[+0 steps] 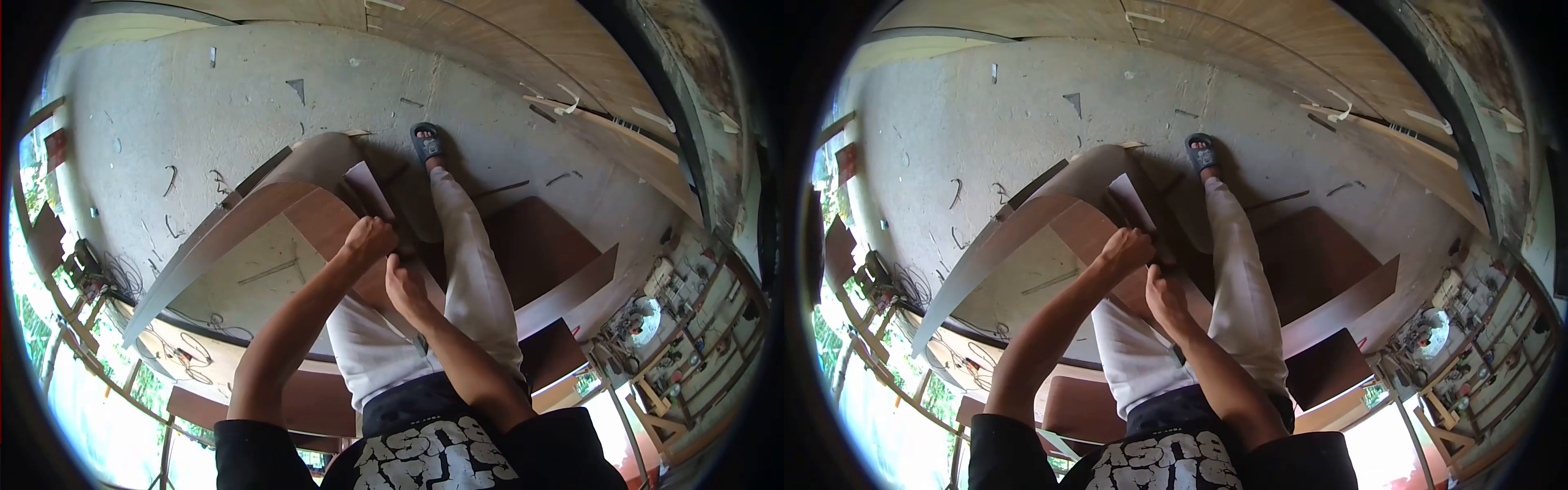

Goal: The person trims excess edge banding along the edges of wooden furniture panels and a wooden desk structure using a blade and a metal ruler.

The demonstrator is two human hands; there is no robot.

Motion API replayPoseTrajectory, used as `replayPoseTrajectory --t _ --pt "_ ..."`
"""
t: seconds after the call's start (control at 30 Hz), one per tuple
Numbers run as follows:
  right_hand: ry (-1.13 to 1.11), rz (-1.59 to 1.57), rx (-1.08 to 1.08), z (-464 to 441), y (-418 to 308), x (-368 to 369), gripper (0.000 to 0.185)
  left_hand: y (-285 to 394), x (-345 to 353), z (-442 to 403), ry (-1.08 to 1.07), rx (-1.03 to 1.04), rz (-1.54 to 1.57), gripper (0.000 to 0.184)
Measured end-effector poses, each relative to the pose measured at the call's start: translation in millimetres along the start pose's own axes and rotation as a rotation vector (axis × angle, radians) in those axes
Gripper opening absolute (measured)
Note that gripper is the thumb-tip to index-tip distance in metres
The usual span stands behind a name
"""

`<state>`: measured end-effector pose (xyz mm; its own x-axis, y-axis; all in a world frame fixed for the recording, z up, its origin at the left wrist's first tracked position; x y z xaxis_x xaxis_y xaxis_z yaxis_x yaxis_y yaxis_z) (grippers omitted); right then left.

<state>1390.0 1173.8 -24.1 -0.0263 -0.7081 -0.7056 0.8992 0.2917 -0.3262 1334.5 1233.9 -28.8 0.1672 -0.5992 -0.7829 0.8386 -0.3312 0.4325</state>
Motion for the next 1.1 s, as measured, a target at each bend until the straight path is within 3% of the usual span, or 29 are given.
replayPoseTrajectory --t 0.07,0.17,0.2,0.3,0.33,0.43,0.53,0.67,0.7,0.77,0.8,0.97,1.1 --pt "0.140 0.010 -0.035 25 3 -8 0.009 -10 -1 -4 -0.016 -0.041 -0.009 0.012" --pt "0.118 0.006 -0.018 25 3 0 0.009 14 -3 9 0.150 0.099 -0.020 0.012" --pt "0.103 0.061 -0.020 23 4 5 0.008 12 6 7 -0.015 0.046 0.000 0.009" --pt "0.010 0.071 0.022 13 11 19 0.011 7 12 3 0.003 0.019 0.003 0.009" --pt "0.096 0.107 0.008 9 7 14 0.011 5 12 0 0.024 0.017 -0.036 0.008" --pt "0.068 0.017 -0.036 14 10 13 0.011 3 17 -2 -0.045 -0.057 -0.004 0.008" --pt "0.027 0.173 -0.075 50 11 2 0.006 7 4 9 0.128 -0.081 0.037 0.010" --pt "-0.205 0.102 -0.006 47 19 26 0.017 11 2 12 0.219 -0.044 0.091 0.013" --pt "-0.228 0.073 0.001 44 21 18 0.023 10 6 12 0.325 -0.048 0.057 0.009" --pt "-0.109 0.039 -0.125 44 22 7 0.025 2 4 3 0.294 -0.077 0.076 0.009" --pt "-0.155 -0.037 -0.089 41 25 10 0.024 9 9 4 0.250 -0.085 0.096 0.010" --pt "-0.111 0.073 -0.088 34 30 19 0.020 9 4 7 0.458 -0.089 0.110 0.010" --pt "-0.079 0.021 -0.097 36 24 8 0.019 9 11 -2 0.331 -0.159 0.105 0.012"
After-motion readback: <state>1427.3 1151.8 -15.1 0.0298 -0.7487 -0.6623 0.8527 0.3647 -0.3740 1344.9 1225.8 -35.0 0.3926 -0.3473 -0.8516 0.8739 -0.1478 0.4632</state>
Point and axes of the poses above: each hand's wrist, its own z-axis away from the middle knuckle, its own x-axis out of the palm, y = z × x, the point moved 8 cm from there along -z, towards the middle knuckle, and after that the axes turned 5 degrees about y, right-handed, at the moved point
